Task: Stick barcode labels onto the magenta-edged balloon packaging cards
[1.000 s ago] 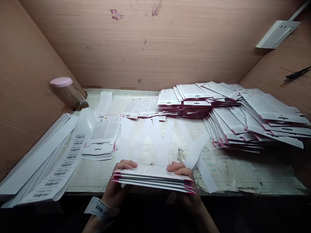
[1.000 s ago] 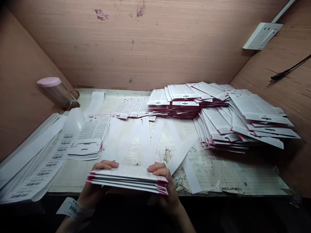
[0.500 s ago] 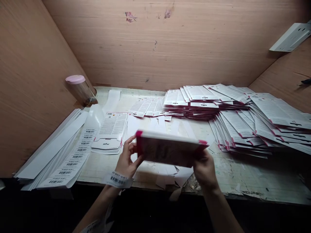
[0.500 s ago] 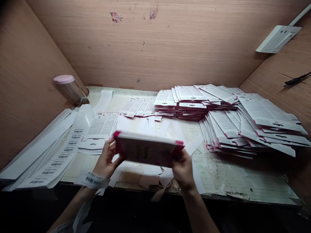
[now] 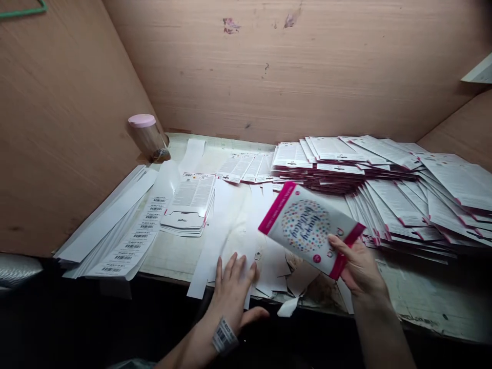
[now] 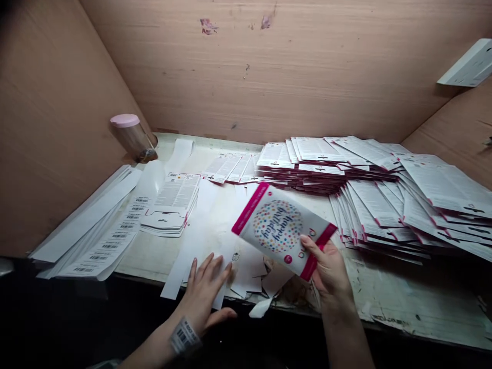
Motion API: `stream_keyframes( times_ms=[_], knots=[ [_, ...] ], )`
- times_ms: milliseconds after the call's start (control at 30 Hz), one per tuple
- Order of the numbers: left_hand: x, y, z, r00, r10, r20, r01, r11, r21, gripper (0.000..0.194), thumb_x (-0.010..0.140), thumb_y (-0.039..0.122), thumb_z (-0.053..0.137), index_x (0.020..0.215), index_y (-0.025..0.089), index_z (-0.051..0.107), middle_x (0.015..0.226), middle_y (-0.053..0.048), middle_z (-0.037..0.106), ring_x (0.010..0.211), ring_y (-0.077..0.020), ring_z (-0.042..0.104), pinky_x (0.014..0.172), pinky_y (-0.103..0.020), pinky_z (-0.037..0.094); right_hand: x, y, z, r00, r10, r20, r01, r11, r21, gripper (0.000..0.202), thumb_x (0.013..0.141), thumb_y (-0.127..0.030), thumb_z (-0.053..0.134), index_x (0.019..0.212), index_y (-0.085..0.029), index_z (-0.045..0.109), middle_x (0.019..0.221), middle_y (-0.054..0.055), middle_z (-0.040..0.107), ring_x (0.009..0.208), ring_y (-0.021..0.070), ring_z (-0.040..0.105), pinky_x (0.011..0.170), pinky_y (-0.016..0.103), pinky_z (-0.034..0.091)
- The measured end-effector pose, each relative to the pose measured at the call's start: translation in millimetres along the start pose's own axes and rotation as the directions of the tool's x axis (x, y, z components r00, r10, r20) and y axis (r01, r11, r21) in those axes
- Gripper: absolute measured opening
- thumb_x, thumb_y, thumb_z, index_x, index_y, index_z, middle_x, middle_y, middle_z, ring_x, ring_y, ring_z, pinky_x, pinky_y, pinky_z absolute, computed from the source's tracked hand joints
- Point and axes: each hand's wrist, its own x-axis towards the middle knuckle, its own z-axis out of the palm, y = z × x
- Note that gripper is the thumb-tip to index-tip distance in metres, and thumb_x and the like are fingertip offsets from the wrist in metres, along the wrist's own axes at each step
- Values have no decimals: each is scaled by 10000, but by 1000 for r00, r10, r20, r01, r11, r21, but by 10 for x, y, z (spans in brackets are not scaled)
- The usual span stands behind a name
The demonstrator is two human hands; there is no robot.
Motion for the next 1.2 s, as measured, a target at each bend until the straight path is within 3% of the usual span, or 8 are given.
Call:
stream_keyframes(
  times_ms=[200, 333, 467, 600, 733, 900, 1067, 1200],
  knots=[
    [297, -453, -652, 952, -31, -304, -4, 994, -114, 650, 890, 485, 563, 1425, 189, 340, 1454, -187, 364, 1403, -353, 279, 1126, -579, 274, 78, 297, 702, 914, 310, 262, -279, 948, -151, 502, 512, -170, 865, 956, -171, 629, 812, 57, 749, 657, 218, 702, 585, 338, 602],
    [568, -674, -637, 962, 267, -51, -269, 963, -28, 771, 754, 572, 696, 1377, 208, 423, 1483, -145, 406, 1416, -367, 265, 1171, -603, 145, 59, 551, 919, 929, 326, 175, -313, 945, -98, 481, 524, -157, 836, 943, -186, 601, 801, 40, 741, 665, 217, 698, 595, 349, 603],
    [786, -752, -453, 928, 332, 172, -336, 942, -2, 678, 691, 510, 773, 1245, 193, 545, 1324, -125, 567, 1314, -343, 427, 1162, -576, 207, 43, 698, 943, 985, 169, 34, -159, 966, -203, 470, 534, -162, 843, 909, -215, 567, 755, 14, 726, 625, 195, 683, 554, 307, 590],
    [790, -685, -505, 931, 344, 122, -338, 939, -70, 691, 682, 593, 737, 1208, 177, 568, 1345, -159, 531, 1338, -357, 388, 1154, -580, 230, 42, 649, 916, 979, 184, 92, -168, 973, -155, 509, 514, -192, 873, 921, -201, 567, 750, 15, 728, 582, 191, 672, 534, 324, 592],
    [667, -491, -674, 903, 427, 44, -409, 888, -211, 570, 818, 541, 622, 1276, 210, 542, 1389, -123, 520, 1366, -317, 364, 1174, -544, 221, 155, 262, 579, 991, 112, 79, -110, 994, -24, 547, 518, -216, 876, 988, -187, 599, 836, 37, 746, 650, 214, 699, 616, 386, 613],
    [718, 3, -538, 833, 523, 178, -437, 821, -368, 495, 837, 384, 647, 1297, 243, 533, 1379, -87, 554, 1318, -309, 431, 1113, -497, 339, 298, -387, -403, 953, -176, -247, 169, 984, -50, 542, 514, -184, 849, 1020, -196, 653, 908, 40, 746, 815, 249, 713, 779, 460, 602],
    [1265, 750, 87, 927, 264, 265, -104, 862, -495, 715, 777, 306, 708, 1402, 141, 401, 1242, -175, 596, 1131, -328, 549, 965, -480, 455, 117, -469, -1117, 881, -228, -416, 211, 974, -87, 520, 561, -208, 814, 1058, -206, 662, 969, 52, 738, 947, 279, 694, 862, 517, 564],
    [1853, 1029, 408, 912, 165, 375, 170, 682, -712, 757, 627, 241, 817, 1306, 150, 493, 1026, -112, 682, 924, -302, 644, 855, -468, 507, -113, -328, -1304, 867, -176, -466, 170, 984, -56, 524, 585, -254, 817, 1082, -211, 656, 976, 49, 737, 947, 276, 695, 863, 518, 565]
  ],
)
